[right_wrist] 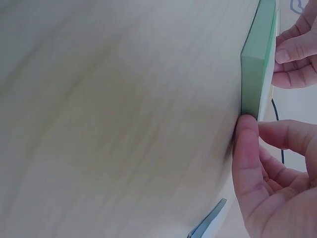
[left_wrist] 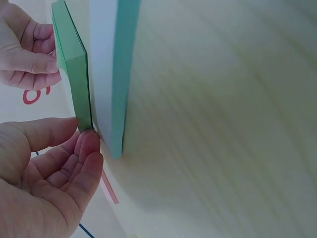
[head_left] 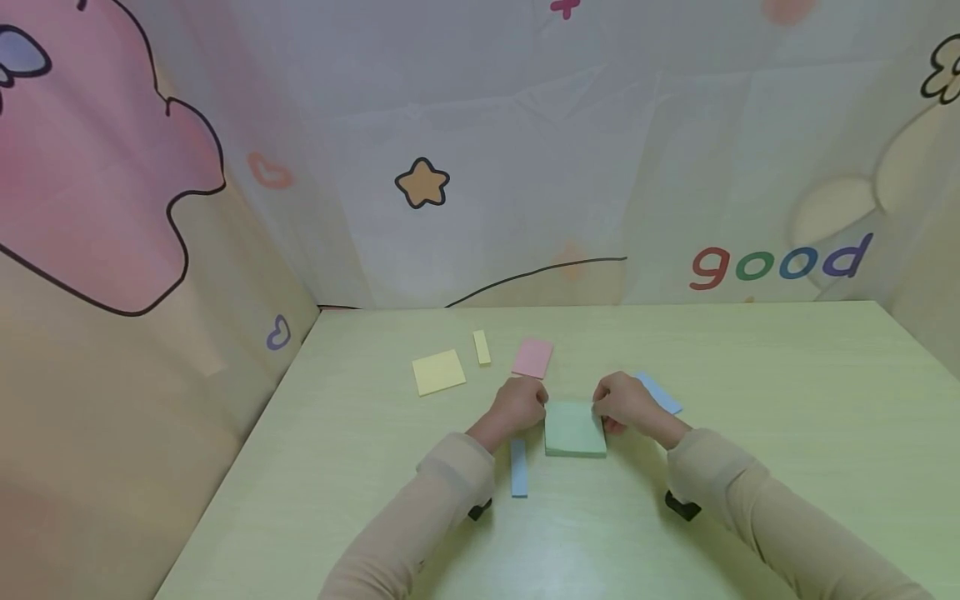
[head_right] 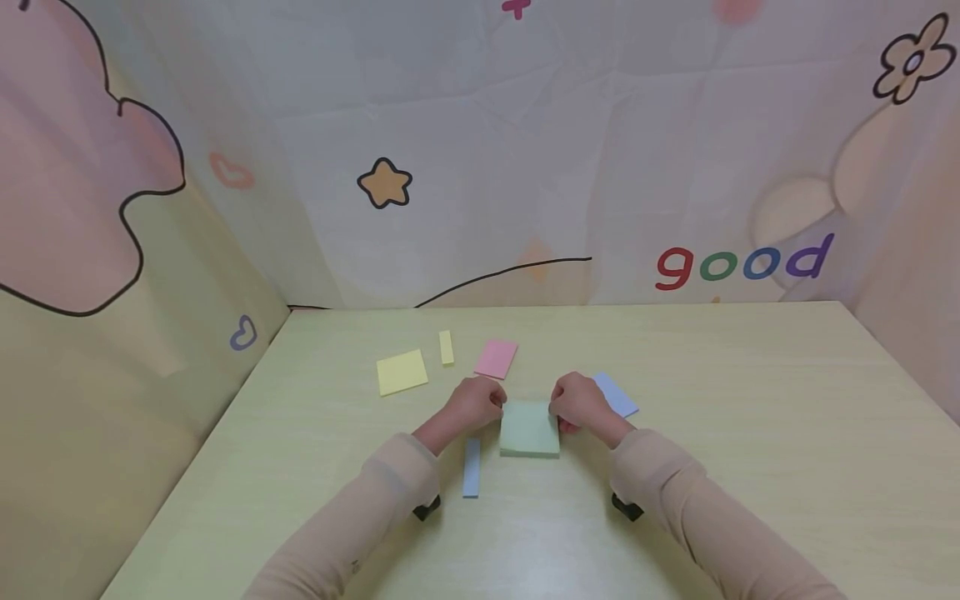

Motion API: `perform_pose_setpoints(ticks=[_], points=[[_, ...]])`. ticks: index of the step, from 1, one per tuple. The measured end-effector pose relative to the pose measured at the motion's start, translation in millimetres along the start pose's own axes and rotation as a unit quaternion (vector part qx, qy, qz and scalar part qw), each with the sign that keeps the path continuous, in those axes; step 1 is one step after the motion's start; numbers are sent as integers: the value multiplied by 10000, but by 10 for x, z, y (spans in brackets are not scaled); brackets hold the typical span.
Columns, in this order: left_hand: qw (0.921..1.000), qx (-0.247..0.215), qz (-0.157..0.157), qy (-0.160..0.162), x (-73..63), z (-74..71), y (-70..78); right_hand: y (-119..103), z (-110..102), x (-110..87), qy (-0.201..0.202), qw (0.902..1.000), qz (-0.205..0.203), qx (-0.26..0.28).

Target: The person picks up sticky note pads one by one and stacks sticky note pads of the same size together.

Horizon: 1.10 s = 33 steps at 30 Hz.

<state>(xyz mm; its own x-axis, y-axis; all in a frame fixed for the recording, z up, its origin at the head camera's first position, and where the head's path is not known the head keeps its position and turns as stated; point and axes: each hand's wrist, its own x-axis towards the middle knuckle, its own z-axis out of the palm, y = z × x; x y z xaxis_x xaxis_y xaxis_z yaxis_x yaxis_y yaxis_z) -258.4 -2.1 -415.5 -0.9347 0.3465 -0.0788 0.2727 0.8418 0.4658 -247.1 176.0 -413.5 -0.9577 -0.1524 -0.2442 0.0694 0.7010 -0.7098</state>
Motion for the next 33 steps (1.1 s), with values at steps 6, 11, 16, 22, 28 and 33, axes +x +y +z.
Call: perform_pose_setpoints(ticks=[6, 11, 16, 22, 28, 33], points=[[9999, 33, -118, -80, -22, -26, 4, 3, -10, -14, -218, 9997, -51, 34], [9995, 3, -218, -231, -52, -66, 18, 2, -17, -26, -412, 9991, -51, 87], [9990, -100, -242, -356, -67, -78, 11, 4, -14, -27, -555, 9983, 17, 150], [9985, -218, -278, -413, -60, -71, -10, 2, -25, -41, -689, 9974, 18, 201], [9983, -248, -281, -453, -66, -70, -15, -2, -37, -53, -796, 9965, -16, 238], [9976, -235, -317, -574, -74, -68, -19, 17, -42, -62, -889, 9955, -26, 327]])
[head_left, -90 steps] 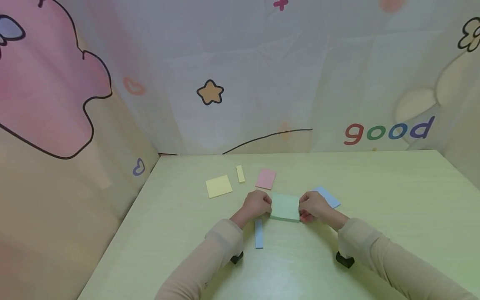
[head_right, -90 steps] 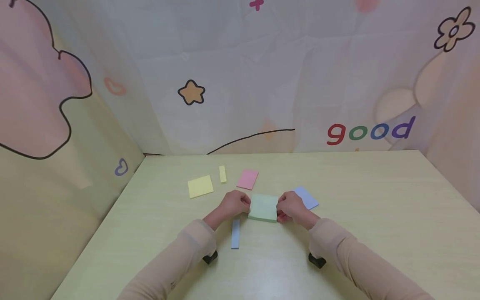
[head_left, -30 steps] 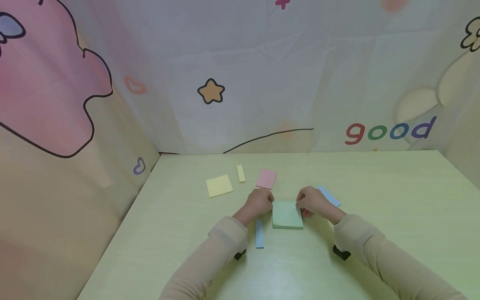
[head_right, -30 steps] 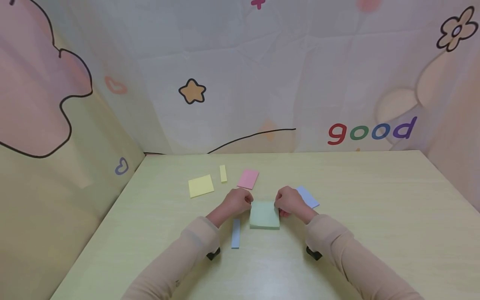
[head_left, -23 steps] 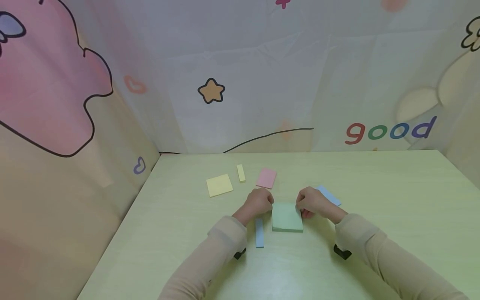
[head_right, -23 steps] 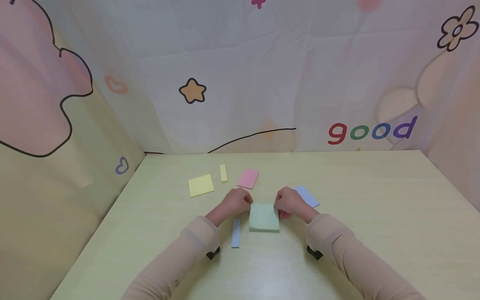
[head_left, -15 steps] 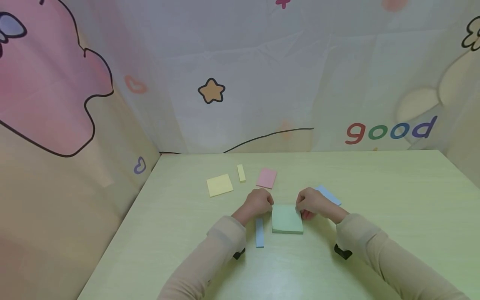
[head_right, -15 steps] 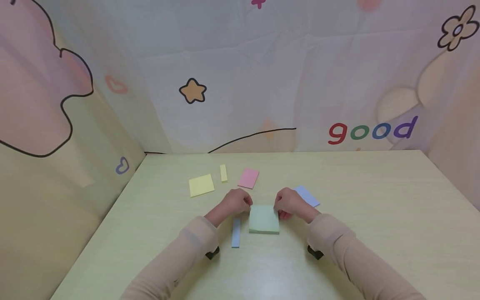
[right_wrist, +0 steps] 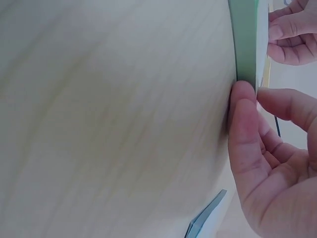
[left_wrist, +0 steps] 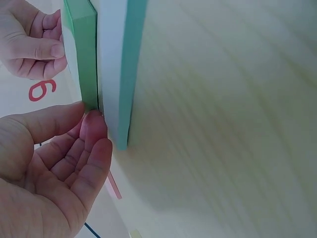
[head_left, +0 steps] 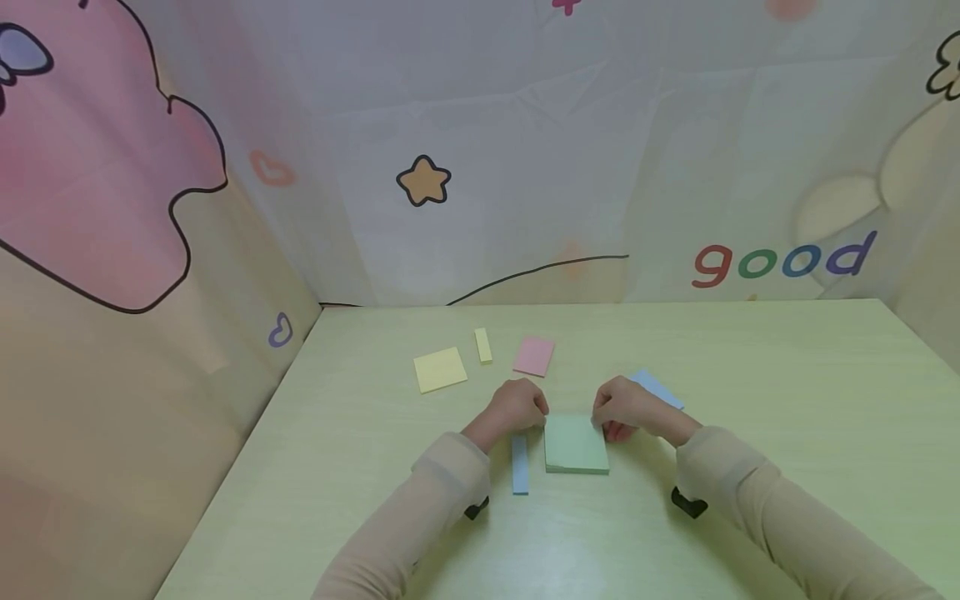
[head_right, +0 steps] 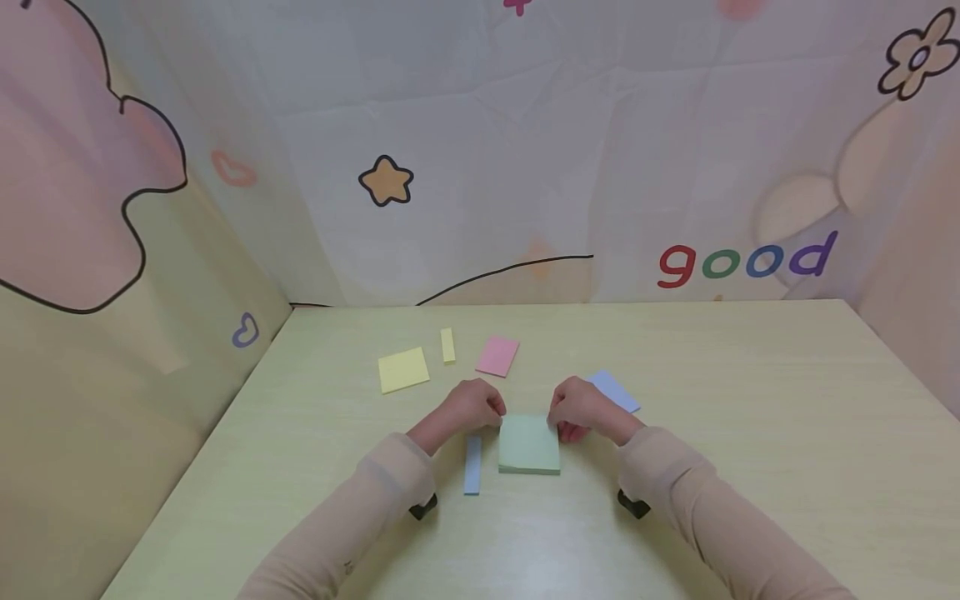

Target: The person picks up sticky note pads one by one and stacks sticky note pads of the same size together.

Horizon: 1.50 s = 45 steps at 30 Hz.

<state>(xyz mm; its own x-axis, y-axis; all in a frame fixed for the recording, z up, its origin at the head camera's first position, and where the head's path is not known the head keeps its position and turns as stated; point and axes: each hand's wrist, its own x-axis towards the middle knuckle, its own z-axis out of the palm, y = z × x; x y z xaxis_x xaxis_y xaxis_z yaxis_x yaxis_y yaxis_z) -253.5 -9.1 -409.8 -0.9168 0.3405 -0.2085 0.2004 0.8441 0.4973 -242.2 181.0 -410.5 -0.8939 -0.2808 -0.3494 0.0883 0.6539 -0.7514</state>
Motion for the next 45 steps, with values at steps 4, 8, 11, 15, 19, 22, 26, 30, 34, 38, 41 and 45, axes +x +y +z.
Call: perform_pose_setpoints(ticks=[4, 8, 11, 15, 19, 22, 26, 30, 34, 38, 41, 45], points=[[9999, -102, -51, -54, -16, -5, 9, 14, 0, -2, -19, 10000, 9, 55], [9998, -174, -50, -84, -30, 2, 14, 28, 4, 0, -58, 9999, 64, 70], [9998, -174, -36, -72, -25, 18, 12, 40, 4, -3, -52, 9998, 100, 142], [9998, -181, -29, -76, -13, 38, 8, 51, -4, -17, -64, 9995, 98, 307], [9998, -159, -15, -81, -10, 50, 9, 57, -18, -37, -83, 9990, 89, 420], [9999, -110, 25, -82, -15, 52, 19, 58, -34, -48, -71, 9989, 104, 448], [9999, -38, 82, -92, -29, 52, 46, 65, -54, -61, -75, 9987, 124, 488], [9999, -21, 99, -97, -48, 48, 71, 76, -65, -76, -79, 9983, 145, 558], [9999, -49, 102, -123, -63, 45, 85, 83, -68, -91, -66, 9979, 192, 610], [9998, -38, 125, -133, -57, 59, 83, 91, -69, -103, -64, 9975, 223, 665], [9998, -46, 135, -132, -51, 72, 78, 94, -71, -108, -82, 9973, 229, 689], [9998, -108, 96, -143, -53, 77, 79, 99, -72, -103, -87, 9972, 281, 685]])
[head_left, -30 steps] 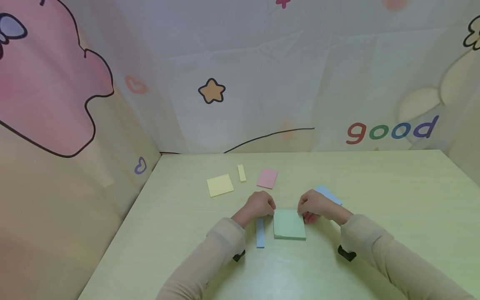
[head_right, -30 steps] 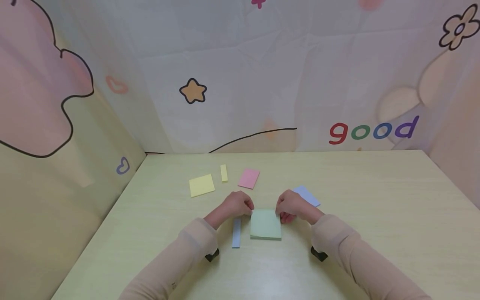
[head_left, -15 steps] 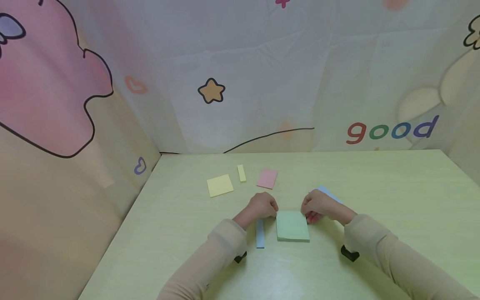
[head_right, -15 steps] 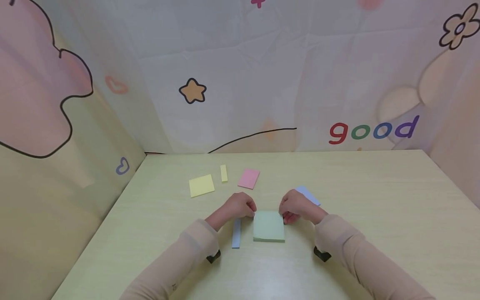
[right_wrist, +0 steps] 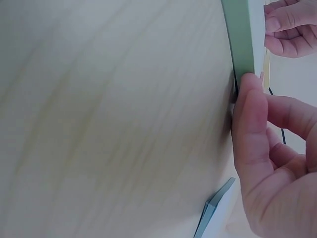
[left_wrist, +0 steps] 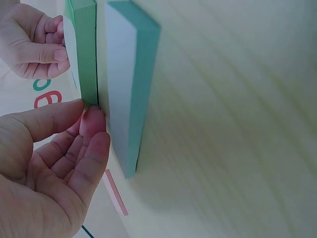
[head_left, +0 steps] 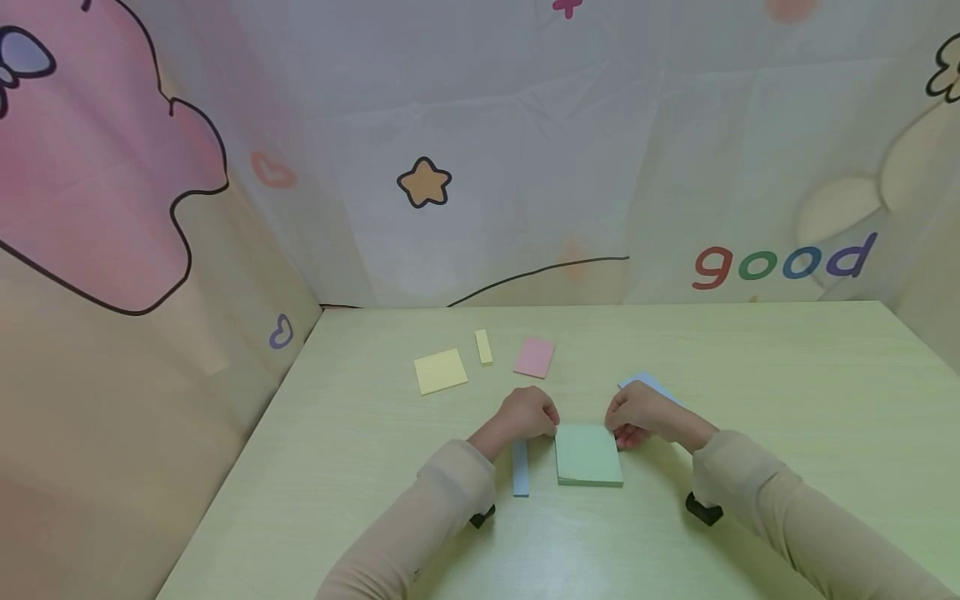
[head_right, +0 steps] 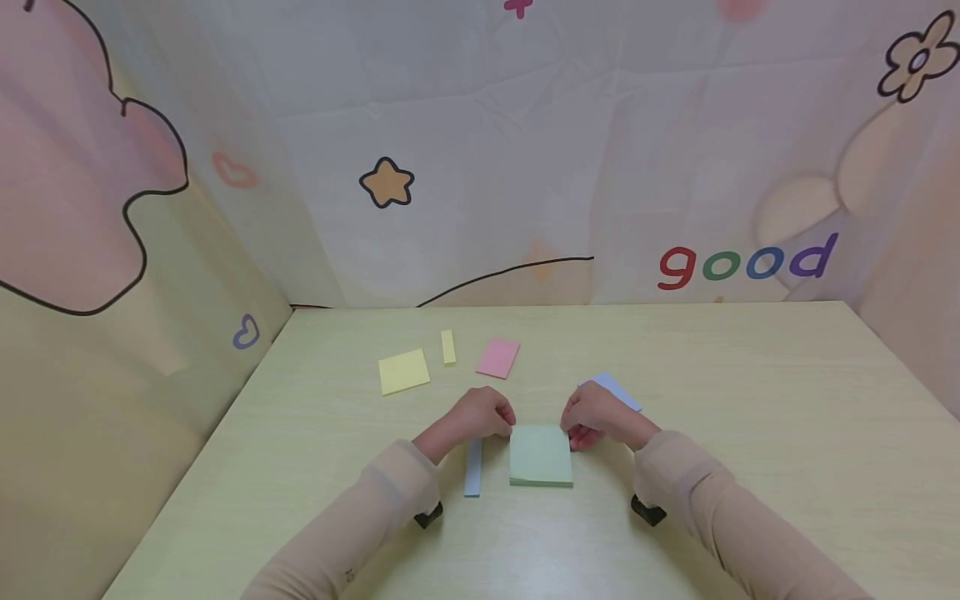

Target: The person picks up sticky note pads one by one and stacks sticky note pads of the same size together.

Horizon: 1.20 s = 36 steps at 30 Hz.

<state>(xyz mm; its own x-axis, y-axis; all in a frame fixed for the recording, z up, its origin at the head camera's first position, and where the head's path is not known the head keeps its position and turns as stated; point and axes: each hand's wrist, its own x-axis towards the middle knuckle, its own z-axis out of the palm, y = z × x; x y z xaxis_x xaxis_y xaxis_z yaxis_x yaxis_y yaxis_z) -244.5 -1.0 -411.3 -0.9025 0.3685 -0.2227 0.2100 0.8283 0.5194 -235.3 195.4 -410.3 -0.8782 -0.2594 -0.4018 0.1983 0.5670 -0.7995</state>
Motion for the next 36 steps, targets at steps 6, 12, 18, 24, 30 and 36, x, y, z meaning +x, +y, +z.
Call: perform_pose_setpoints(ticks=[6, 12, 18, 24, 30, 36], points=[[9999, -83, -63, -17, -14, -13, 17, -5, -9, -2, -10, 10000, 38, -53], [9998, -149, -109, -15, -29, -33, 28, -61, -96, -23, 116, 9995, -186, -248], [9998, -128, -111, 59, -27, -26, 15, -118, -212, -46, 342, 9985, -122, -418], [9996, -245, -78, 152, -13, -30, 15, -106, -280, -38, 579, 9974, -144, -405], [9993, -357, -64, 109, -12, -24, 12, -89, -339, -32, 830, 9944, -232, -604], [9994, -329, -46, 85, -16, -14, 2, -96, -394, -30, 1063, 9898, -126, -937]])
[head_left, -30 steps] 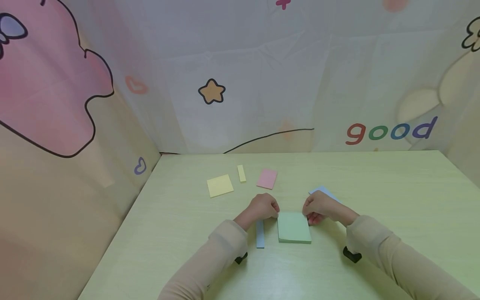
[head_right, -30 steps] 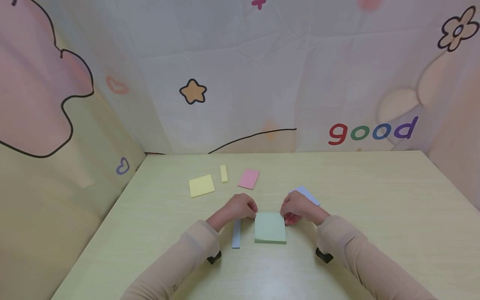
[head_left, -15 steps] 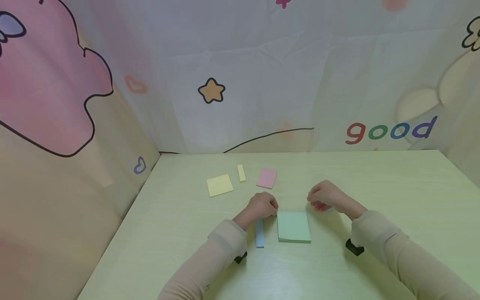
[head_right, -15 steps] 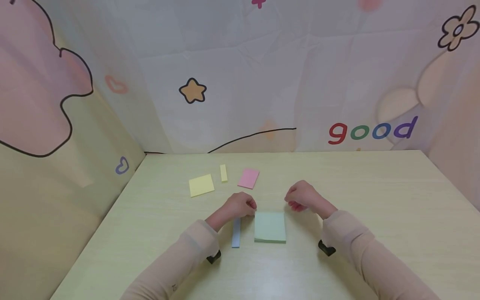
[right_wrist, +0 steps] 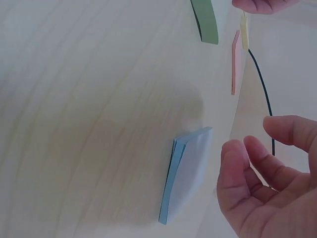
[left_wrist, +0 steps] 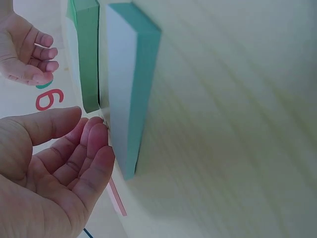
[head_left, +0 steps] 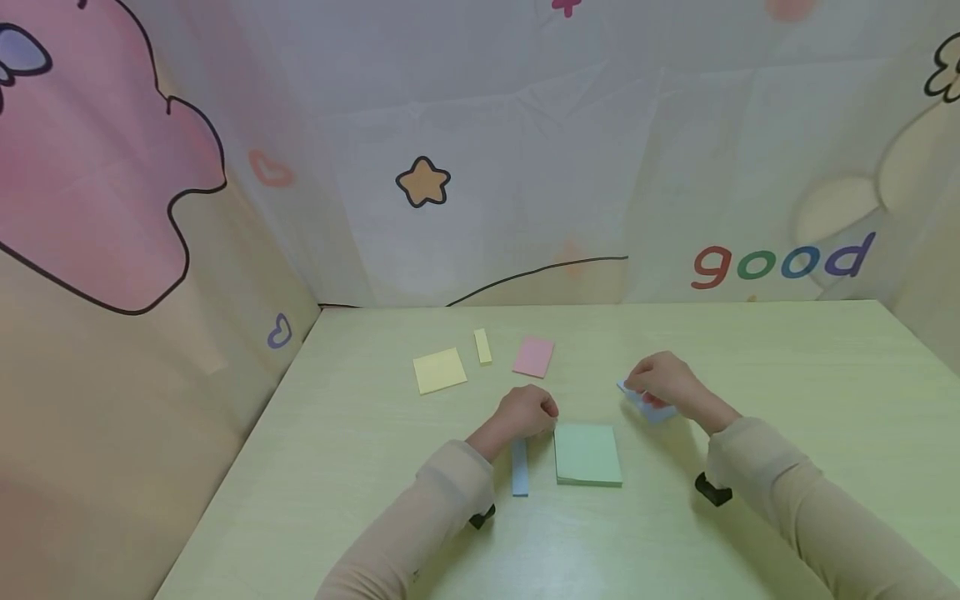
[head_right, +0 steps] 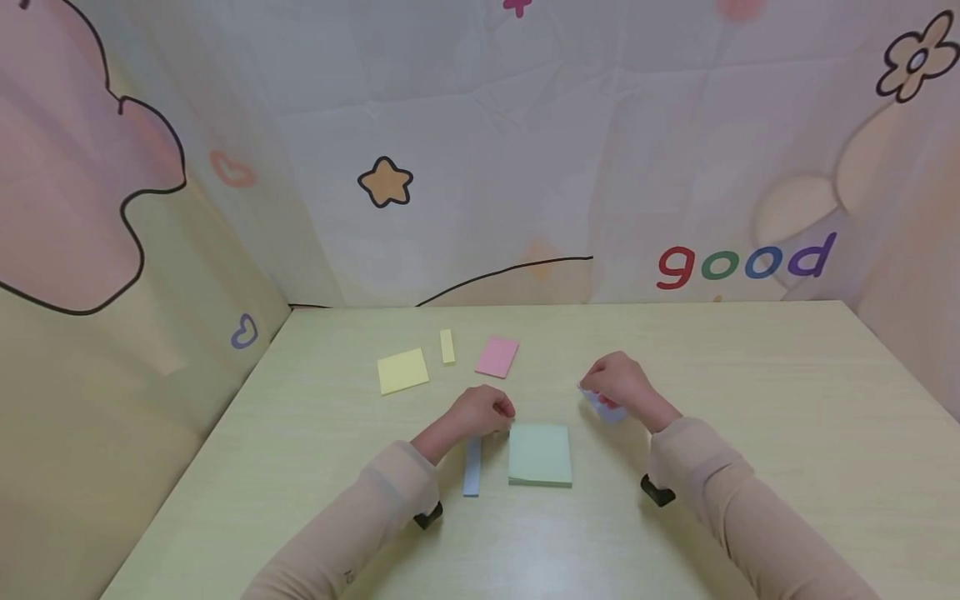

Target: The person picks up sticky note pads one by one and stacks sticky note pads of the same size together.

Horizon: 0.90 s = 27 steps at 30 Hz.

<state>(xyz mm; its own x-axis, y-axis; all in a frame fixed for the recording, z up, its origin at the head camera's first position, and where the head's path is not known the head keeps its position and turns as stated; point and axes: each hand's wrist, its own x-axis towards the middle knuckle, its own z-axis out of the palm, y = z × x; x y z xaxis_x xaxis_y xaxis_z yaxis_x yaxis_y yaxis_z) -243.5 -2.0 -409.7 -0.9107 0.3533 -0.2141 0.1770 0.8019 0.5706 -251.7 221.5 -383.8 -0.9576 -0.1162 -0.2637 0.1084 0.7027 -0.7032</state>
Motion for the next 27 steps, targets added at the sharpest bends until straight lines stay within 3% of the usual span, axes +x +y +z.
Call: perform_pose_setpoints(ticks=[27], points=[[9999, 51, 124, -22, -13, 13, -17, 187, -21, 163, 334, 9952, 198, -897]])
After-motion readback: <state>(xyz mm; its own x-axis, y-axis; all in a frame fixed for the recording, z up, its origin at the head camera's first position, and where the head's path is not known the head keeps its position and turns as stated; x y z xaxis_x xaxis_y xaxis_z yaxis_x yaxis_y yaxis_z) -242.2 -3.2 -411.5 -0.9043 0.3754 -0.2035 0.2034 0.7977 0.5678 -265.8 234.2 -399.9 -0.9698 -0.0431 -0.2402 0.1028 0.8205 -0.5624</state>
